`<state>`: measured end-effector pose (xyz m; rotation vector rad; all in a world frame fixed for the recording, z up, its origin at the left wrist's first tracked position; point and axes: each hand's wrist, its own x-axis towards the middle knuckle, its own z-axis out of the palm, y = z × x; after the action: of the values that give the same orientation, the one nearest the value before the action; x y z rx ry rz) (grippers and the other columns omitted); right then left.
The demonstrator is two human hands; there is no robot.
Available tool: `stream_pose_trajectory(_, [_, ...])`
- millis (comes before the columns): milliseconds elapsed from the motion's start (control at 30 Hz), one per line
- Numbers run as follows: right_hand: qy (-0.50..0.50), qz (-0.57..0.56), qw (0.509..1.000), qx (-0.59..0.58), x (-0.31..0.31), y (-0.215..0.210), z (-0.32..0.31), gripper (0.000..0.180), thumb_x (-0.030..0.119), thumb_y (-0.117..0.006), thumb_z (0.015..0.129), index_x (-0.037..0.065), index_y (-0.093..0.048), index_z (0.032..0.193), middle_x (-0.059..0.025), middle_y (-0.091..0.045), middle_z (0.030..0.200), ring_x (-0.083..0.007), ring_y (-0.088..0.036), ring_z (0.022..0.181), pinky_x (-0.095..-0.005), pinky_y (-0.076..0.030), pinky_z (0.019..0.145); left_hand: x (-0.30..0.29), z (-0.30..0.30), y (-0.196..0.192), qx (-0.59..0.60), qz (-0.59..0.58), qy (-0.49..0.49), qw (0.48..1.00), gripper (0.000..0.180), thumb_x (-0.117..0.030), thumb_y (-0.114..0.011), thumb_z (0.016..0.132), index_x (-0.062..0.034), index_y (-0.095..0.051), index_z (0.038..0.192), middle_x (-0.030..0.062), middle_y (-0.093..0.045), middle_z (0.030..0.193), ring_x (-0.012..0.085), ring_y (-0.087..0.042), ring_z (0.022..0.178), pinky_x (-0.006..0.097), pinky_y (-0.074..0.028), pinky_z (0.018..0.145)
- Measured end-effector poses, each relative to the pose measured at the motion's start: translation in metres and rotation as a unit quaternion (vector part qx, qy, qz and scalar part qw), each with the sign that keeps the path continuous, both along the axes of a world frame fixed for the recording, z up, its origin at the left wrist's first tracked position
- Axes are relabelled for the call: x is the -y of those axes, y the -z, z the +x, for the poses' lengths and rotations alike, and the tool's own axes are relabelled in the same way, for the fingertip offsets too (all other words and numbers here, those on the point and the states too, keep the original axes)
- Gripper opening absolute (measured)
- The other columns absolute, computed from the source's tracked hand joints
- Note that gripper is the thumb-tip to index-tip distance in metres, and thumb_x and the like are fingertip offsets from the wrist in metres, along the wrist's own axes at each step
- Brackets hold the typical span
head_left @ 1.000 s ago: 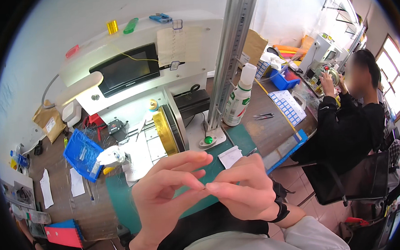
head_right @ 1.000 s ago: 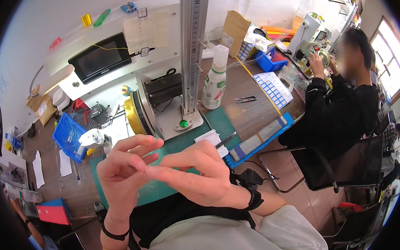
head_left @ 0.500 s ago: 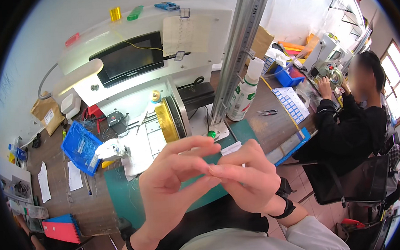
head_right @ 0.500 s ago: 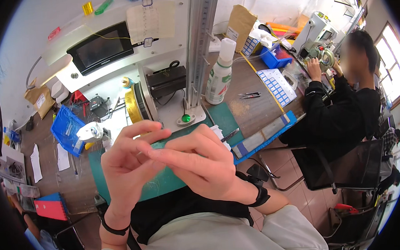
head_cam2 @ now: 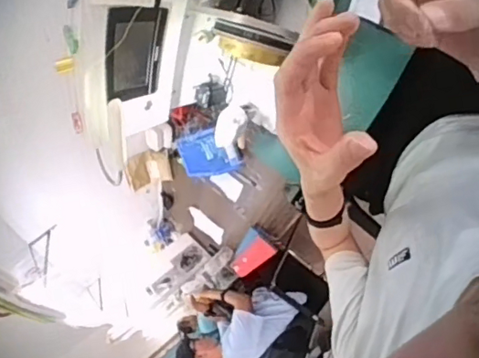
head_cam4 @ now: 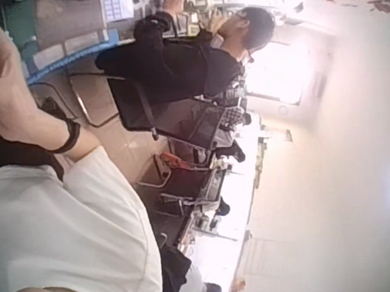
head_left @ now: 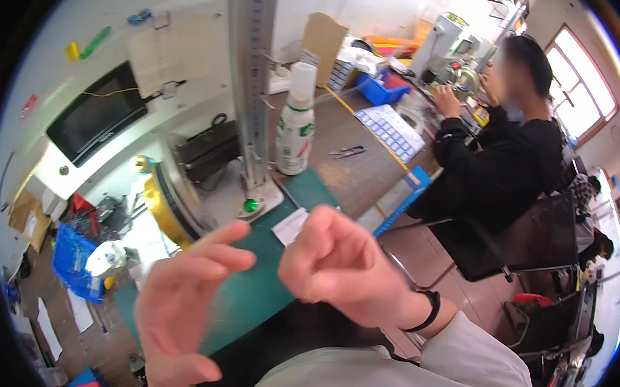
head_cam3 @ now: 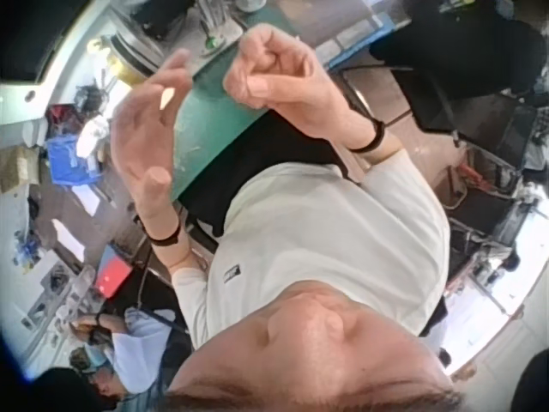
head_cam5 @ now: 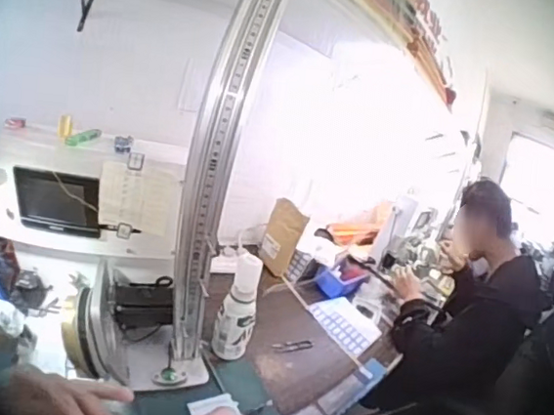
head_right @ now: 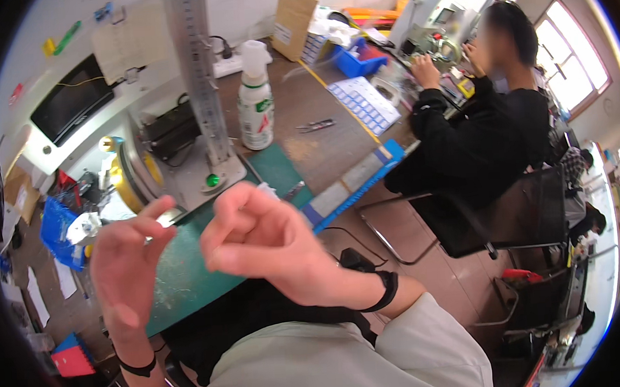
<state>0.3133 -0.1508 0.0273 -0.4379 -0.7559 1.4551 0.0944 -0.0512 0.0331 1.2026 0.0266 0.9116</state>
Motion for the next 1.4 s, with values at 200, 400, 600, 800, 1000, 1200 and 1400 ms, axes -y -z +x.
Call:
stream_pose_trajectory(200, [0.258,0.131,0.949,-0.123,0.067,-0.052,0.222,0.014,0.01,-0.053,0.112,0.003,-0.056,0.124,0.0025,-0.046,0.078,-0.0074,-0.048,0.065,-0.025,-0.04,0.057,-0.003,0.016,0.003,-0.094,0.055,-0.053,0.993,0.073,-0.039,-0.089,0.084,0.0041,-0.061,0.136,0.0245,-0.067,0.134,0.0413,-0.057,0.139,0.053,-0.038,0.121])
stream_pose_trajectory(400, [0.68,0.303,0.383,0.547,0.098,-0.053,0.207,0.014,-0.002,-0.076,0.096,0.004,-0.064,0.097,-0.0129,-0.076,0.098,-0.0093,-0.061,0.064,-0.0227,-0.046,0.053,-0.002,0.082,0.035,-0.341,0.299,-0.008,0.891,0.05,-0.015,-0.081,0.09,-0.0034,-0.065,0.136,0.0191,-0.067,0.134,0.0367,-0.061,0.132,0.043,-0.048,0.113])
stream_pose_trajectory(600, [0.488,-0.045,0.503,0.712,0.078,0.095,0.269,0.02,-0.001,-0.077,0.094,0.004,-0.07,0.112,-0.0063,-0.076,0.094,-0.0122,-0.071,0.08,-0.0256,-0.051,0.064,0.028,0.155,0.114,-0.377,0.46,-0.069,0.801,0.068,-0.021,-0.087,0.085,-0.0077,-0.057,0.145,0.0149,-0.056,0.147,0.0371,-0.055,0.135,0.046,-0.048,0.113])
stream_pose_trajectory(800, [0.525,-0.107,0.535,0.653,0.097,0.153,0.308,0.016,-0.001,-0.077,0.094,0.003,-0.071,0.108,-0.0027,-0.075,0.095,-0.0104,-0.07,0.086,-0.0252,-0.051,0.068,0.027,0.175,0.121,-0.395,0.456,-0.037,0.796,0.075,-0.017,-0.089,0.079,-0.0105,-0.058,0.147,0.0118,-0.059,0.146,0.0363,-0.056,0.134,0.045,-0.05,0.112])
stream_pose_trajectory(1000, [0.524,-0.087,0.548,0.646,0.088,0.164,0.316,0.019,-0.001,-0.079,0.091,0.004,-0.073,0.109,-0.0009,-0.071,0.093,-0.0089,-0.059,0.075,-0.0244,-0.048,0.069,0.025,0.175,0.122,-0.387,0.444,-0.046,0.807,0.074,-0.012,-0.089,0.076,-0.011,-0.062,0.145,0.0114,-0.062,0.143,0.0343,-0.059,0.128,0.044,-0.054,0.105])
stream_pose_trajectory(1200, [0.489,-0.089,0.483,0.721,0.086,0.15,0.313,0.02,-0.004,-0.079,0.087,0.005,-0.076,0.105,-0.0022,-0.069,0.085,-0.0137,-0.055,0.074,-0.0294,-0.047,0.065,0.024,0.178,0.124,-0.377,0.435,-0.054,0.816,0.073,-0.01,-0.089,0.074,-0.0094,-0.065,0.142,0.0116,-0.064,0.141,0.0346,-0.061,0.124,0.044,-0.056,0.102])
stream_pose_trajectory(1400, [0.482,-0.02,0.419,0.77,0.084,0.154,0.314,0.018,-0.007,-0.077,0.087,0.005,-0.075,0.101,-0.0056,-0.073,0.091,-0.0225,-0.062,0.08,-0.0341,-0.051,0.069,0.025,0.176,0.129,-0.366,0.416,-0.051,0.831,0.074,-0.009,-0.089,0.072,-0.0077,-0.065,0.142,0.013,-0.064,0.143,0.0368,-0.059,0.126,0.046,-0.052,0.106])
